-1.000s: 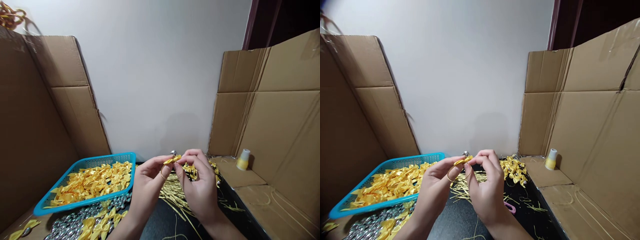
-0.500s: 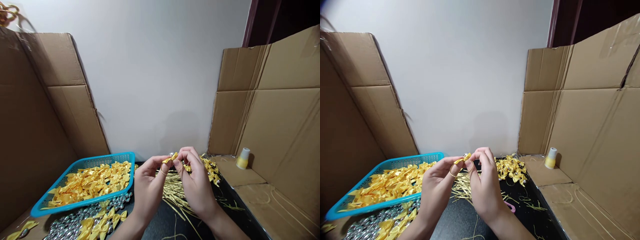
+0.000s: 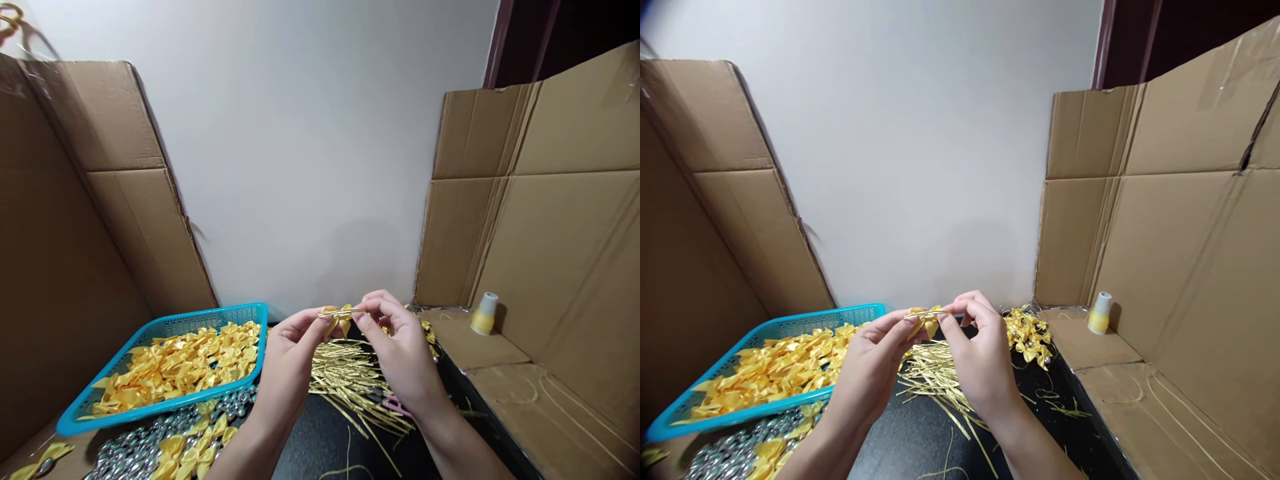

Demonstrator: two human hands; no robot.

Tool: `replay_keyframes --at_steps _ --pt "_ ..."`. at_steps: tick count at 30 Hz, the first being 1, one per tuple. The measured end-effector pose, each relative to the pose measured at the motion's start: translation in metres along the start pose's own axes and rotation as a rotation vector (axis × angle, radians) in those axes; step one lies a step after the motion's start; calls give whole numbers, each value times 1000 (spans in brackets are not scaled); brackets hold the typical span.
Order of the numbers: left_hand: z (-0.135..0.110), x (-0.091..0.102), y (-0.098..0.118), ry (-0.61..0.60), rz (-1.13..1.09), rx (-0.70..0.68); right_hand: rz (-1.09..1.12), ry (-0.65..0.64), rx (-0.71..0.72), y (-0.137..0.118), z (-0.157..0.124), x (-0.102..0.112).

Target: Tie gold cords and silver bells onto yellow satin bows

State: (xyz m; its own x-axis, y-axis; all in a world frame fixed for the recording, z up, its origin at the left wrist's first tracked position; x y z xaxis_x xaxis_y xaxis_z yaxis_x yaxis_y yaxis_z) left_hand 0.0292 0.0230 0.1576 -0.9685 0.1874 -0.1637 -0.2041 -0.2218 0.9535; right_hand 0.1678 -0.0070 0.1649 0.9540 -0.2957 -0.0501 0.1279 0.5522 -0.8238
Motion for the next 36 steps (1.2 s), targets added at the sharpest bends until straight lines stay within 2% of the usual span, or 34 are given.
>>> replay_keyframes --at_steps 7,11,16,19,24,31,36 --pt "4 -2 3 -156 -75 114 51 -28 -39 3 4 3" --pt "13 3 1 -97 -72 123 158 -121 -191 8 9 5" --pt "25 16 -2 -99 130 81 262 -226 -334 14 15 7" --pt "29 19 -3 -136 242 35 273 -258 -356 17 17 9" --pt "32 17 -6 -192 252 42 138 -238 -246 24 22 11" --pt "39 17 -12 -163 211 62 -82 -195 -174 34 29 18" --pt "43 22 -15 -128 304 35 -386 -127 -174 62 46 43"
Point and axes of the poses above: each hand's wrist, its own z-axis towards the middle knuckle, its own x-axis out of the back of the hand, y = z × x, the point moved 1 cm from there along z, towards the middle knuckle, and after that the axes turned 8 degrees about z, right-handed, at the moved point
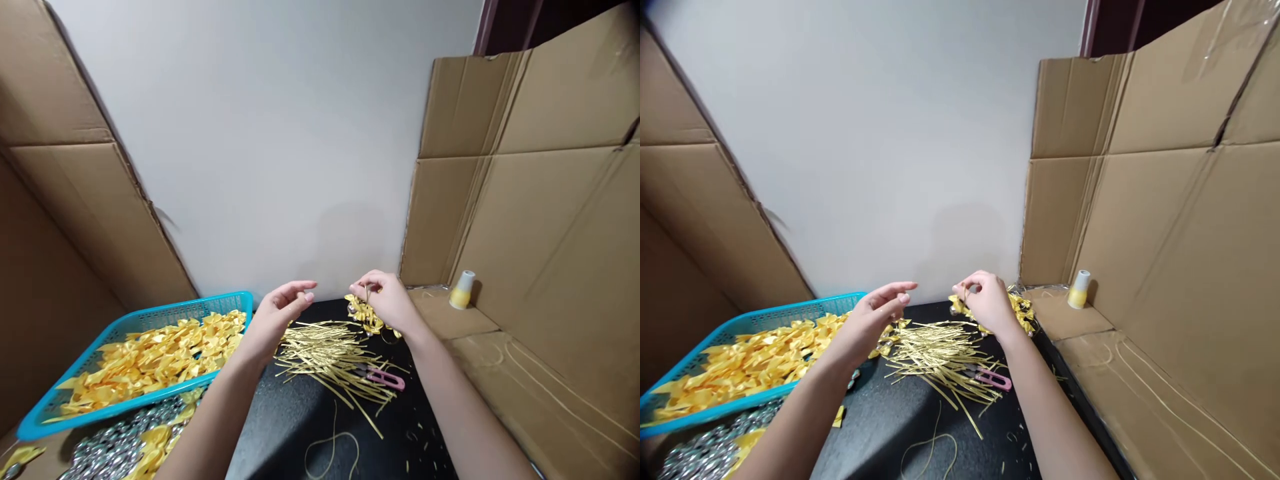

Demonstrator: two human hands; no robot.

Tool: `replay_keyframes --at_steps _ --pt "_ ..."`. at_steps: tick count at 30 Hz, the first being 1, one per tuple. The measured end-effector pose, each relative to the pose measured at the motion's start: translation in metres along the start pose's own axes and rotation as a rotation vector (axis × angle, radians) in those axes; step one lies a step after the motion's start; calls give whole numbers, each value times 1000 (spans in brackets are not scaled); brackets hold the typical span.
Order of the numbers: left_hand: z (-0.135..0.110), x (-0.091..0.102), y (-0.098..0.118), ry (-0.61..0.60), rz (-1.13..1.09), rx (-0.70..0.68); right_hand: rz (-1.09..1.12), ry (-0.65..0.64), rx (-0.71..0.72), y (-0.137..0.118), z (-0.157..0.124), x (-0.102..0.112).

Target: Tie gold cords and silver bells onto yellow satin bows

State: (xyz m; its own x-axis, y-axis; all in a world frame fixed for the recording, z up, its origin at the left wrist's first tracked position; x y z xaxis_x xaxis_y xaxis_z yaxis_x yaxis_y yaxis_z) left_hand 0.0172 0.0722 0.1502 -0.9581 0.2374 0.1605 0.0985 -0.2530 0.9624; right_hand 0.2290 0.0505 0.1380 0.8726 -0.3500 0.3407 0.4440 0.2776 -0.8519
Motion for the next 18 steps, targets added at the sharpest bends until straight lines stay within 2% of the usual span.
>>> replay_keyframes --at_steps 6,10,13,15,18 --pt "7 12 -8 78 -39 -6 -174 72 -194 82 24 28" --pt "8 19 -6 112 -54 -36 -144 136 -208 114 30 39" --pt "2 32 5 193 -55 -75 -104 286 -148 112 34 54" --pt "-4 49 17 334 -47 -173 -63 427 -76 99 34 68" --pt "-16 88 34 594 -23 -367 30 647 33 68 26 87"
Point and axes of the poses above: each hand's wrist, its own z-axis towards the middle knuckle, its own x-axis out of the back of the hand, y = z × x, the point moved 1 cm from there along z, towards the middle knuckle, and after that the axes turned 8 degrees about z, right-handed, at the moved point
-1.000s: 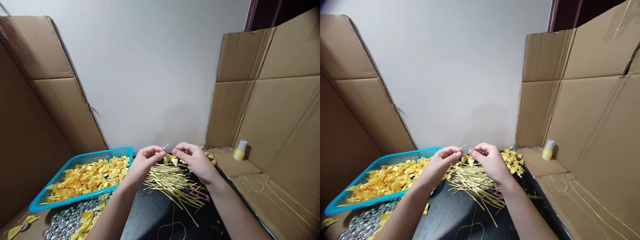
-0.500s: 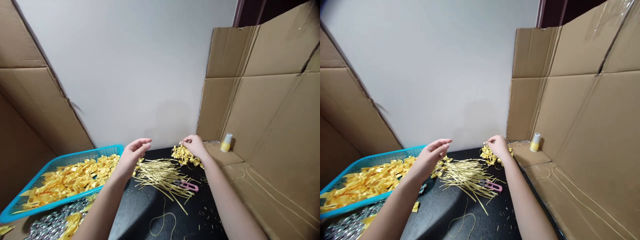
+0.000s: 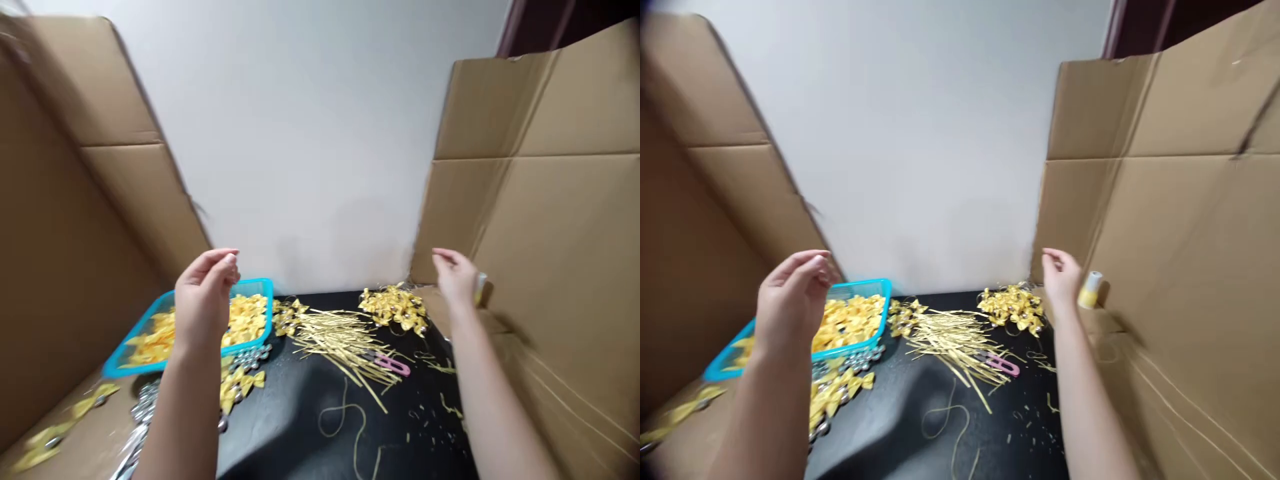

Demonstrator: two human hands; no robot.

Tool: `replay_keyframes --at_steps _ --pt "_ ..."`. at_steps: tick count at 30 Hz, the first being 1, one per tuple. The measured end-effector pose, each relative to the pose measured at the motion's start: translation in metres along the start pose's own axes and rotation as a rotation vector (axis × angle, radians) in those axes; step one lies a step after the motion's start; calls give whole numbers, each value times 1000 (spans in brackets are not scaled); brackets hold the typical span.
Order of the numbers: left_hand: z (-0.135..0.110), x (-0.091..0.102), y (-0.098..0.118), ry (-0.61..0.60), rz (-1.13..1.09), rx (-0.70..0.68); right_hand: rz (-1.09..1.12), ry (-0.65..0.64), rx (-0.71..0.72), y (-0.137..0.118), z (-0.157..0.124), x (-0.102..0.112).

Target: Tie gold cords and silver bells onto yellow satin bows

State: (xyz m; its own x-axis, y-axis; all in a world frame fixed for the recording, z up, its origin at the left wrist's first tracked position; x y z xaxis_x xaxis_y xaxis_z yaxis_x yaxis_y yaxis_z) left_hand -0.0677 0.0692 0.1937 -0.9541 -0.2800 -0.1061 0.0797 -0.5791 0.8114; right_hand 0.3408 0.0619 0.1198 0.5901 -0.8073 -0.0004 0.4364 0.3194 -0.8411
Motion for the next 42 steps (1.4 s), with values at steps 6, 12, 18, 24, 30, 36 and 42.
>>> replay_keyframes --at_steps 6,12,18,24,30,36,42 --pt "27 67 -1 31 396 31 124 87 66 -18 6 8" --pt "-16 90 -28 -63 665 105 -138 -651 114 39 -33 -45" --pt "-59 111 -61 -299 843 74 -309 -959 -95 83 -55 -59" --pt "-68 121 -74 -362 993 17 -247 -869 -181 87 -34 -37" --pt "-136 11 -54 -803 849 -404 -239 -561 -247 98 -2 5" --pt "-170 -148 -79 -1236 779 -474 -174 -656 -344 104 -25 -11" --pt "-141 -205 -113 -1211 806 -473 -23 -477 -316 106 -27 -26"
Point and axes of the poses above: each hand's wrist, its own z-axis towards the middle knuckle, its own x-axis out of the back of the hand, y = z × x, the point moved 1 cm from there along z, towards the middle knuckle, and after that the axes turned 8 degrees about z, right-handed, at the moved point
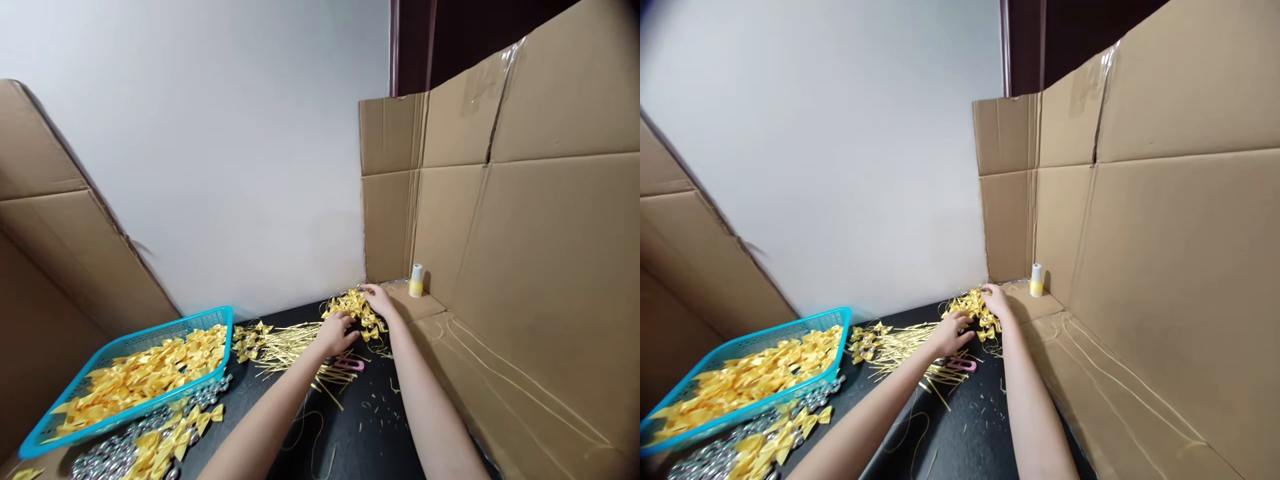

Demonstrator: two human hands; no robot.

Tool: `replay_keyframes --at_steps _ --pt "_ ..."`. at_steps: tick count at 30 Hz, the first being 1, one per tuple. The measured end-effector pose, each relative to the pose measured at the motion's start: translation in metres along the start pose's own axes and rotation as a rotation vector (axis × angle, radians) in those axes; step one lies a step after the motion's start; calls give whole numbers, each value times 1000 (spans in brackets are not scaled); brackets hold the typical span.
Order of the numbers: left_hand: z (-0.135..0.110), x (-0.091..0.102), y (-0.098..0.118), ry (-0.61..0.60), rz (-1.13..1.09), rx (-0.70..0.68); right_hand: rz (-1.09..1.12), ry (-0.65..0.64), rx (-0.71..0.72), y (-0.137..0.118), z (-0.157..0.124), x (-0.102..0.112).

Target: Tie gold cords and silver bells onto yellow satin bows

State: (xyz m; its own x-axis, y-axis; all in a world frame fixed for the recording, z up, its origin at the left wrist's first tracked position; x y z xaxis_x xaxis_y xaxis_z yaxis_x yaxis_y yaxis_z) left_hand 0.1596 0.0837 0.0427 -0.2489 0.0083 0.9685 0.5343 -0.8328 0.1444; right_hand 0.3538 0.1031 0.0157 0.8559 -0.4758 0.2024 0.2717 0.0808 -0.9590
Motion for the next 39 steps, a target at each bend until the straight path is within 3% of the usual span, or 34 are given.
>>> replay_keyframes --at_steps 3,7,11,13,15,20,23,25,29,39 --pt "-12 15 -11 16 -33 -9 118 235 34 -1 7 29" --pt "-60 54 -44 137 -16 97 283 536 78 -9 13 76" --pt "-125 93 -94 297 87 266 333 619 109 -27 12 106" --pt "-159 102 -112 356 137 334 287 567 134 -39 9 103" --pt "-191 103 -122 405 175 375 193 451 172 -49 2 81" --pt "-256 92 -132 458 270 384 -144 -22 247 -49 -40 -21" --pt "-283 94 -141 475 334 423 -343 -240 208 -36 -68 -55" --pt "-295 99 -146 479 352 444 -445 -333 177 -29 -80 -57" --pt "-302 110 -150 501 355 475 -566 -422 131 -22 -84 -38" --pt "-274 119 -159 456 338 461 -504 -347 225 -21 -54 -23"
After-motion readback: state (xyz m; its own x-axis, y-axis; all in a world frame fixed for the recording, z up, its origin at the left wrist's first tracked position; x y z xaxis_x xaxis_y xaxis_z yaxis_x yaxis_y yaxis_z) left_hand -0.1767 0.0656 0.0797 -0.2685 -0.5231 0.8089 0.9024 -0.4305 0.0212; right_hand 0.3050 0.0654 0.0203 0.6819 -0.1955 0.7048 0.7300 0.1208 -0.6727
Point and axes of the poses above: each hand's wrist, its own z-axis towards the middle knuckle, its own x-axis out of the back of the hand, y = z × x, the point moved 1 cm from there along z, towards the middle knuckle, and after that the axes turned 8 degrees about z, right-handed, at the moved point
